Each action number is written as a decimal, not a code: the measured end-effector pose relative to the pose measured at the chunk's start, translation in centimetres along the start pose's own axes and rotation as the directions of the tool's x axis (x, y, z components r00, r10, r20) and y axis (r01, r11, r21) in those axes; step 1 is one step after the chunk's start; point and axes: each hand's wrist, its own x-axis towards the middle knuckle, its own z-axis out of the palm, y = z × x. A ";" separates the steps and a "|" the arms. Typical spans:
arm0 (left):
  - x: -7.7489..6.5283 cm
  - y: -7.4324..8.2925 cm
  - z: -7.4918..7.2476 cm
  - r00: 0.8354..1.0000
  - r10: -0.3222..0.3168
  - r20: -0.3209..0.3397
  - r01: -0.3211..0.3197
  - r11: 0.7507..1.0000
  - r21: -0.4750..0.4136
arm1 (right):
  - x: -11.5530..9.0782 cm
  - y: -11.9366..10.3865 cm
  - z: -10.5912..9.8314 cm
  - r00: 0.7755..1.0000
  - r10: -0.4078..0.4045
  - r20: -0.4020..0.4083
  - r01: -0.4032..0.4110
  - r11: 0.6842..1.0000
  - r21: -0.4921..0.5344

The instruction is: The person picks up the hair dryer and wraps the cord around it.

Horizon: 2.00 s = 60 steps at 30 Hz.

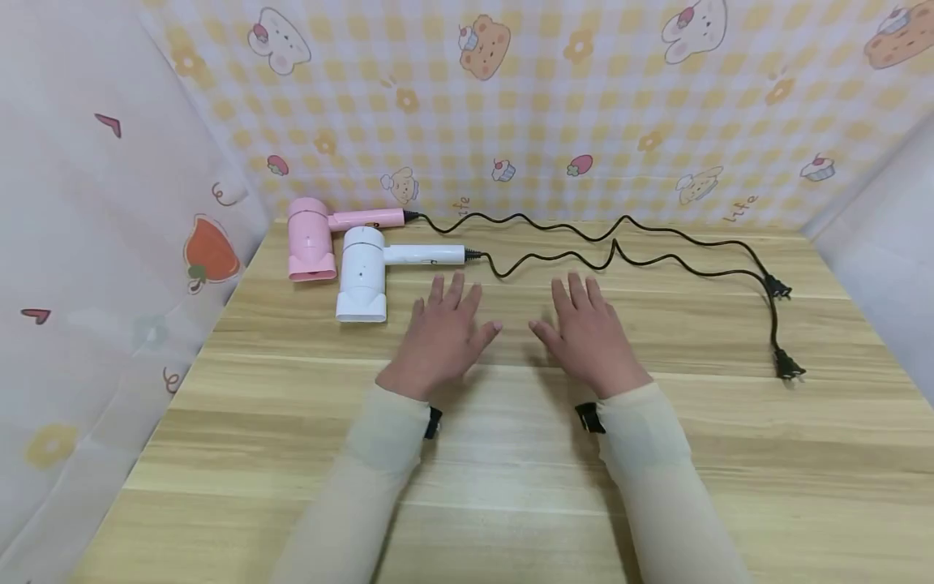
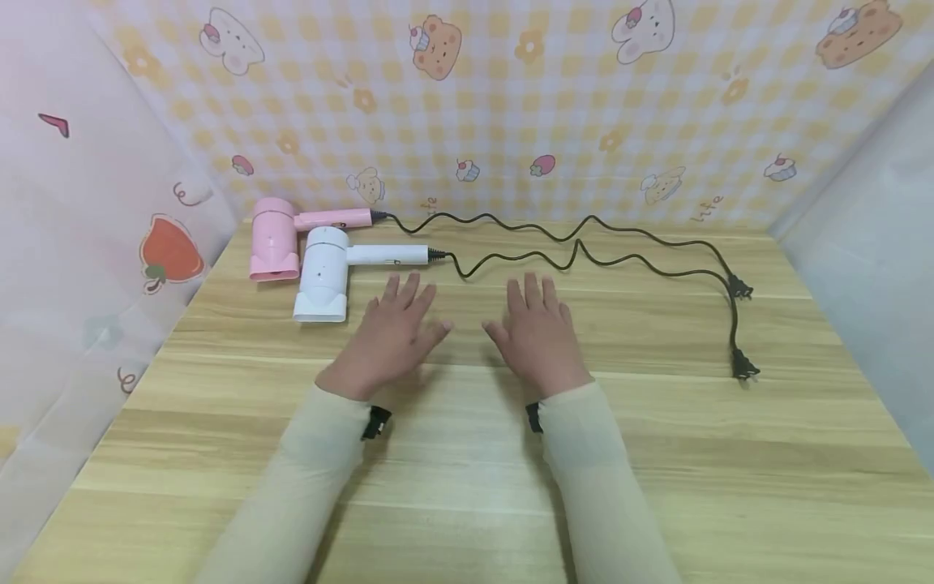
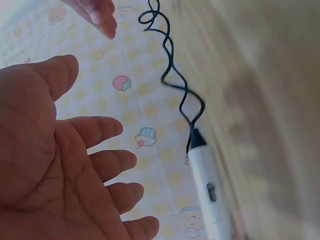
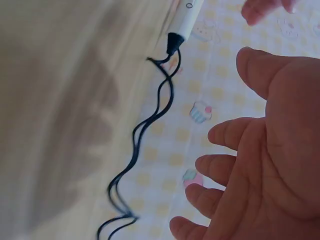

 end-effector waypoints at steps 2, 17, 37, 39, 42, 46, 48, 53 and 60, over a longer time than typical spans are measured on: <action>0.6 -0.9 -1.0 1.000 0.005 0.019 -0.005 1.000 0.029 | 1.3 -0.3 -0.2 1.000 -0.025 -0.010 0.025 1.000 -0.017; 8.5 -12.3 -5.8 0.994 -0.016 0.112 0.004 0.994 0.109 | 11.6 -2.1 1.7 0.972 -0.234 -0.033 0.231 0.971 -0.064; 9.3 -14.9 -3.1 0.982 -0.156 0.109 0.133 0.971 0.197 | 14.2 -2.7 3.3 0.985 -0.136 0.102 0.140 0.990 -0.035; 9.3 -15.0 -3.1 0.983 -0.151 0.109 0.127 0.971 0.204 | 14.1 -2.9 3.3 0.988 -0.103 0.116 0.102 0.995 0.011; 9.2 -15.0 -3.2 0.980 -0.162 0.119 0.137 0.971 0.196 | 13.8 -3.1 3.3 0.990 -0.057 0.126 0.051 0.997 0.051; 8.9 -14.7 -3.4 0.975 -0.184 0.125 0.164 0.975 0.151 | 13.1 -3.3 2.8 0.990 -0.020 0.141 0.013 0.999 0.052; 8.7 -14.7 -3.5 0.976 -0.183 0.117 0.167 0.977 0.132 | 12.9 -3.2 2.6 0.989 -0.015 0.147 0.009 0.999 0.042; 8.4 -14.7 -3.6 0.983 -0.162 0.086 0.156 0.985 0.072 | 12.1 -2.7 2.2 0.994 0.003 0.110 -0.008 0.999 0.045; 7.2 -15.3 -4.0 0.989 -0.136 -0.053 0.136 0.991 0.004 | 10.0 -2.0 0.8 1.000 0.019 0.005 -0.019 0.991 0.131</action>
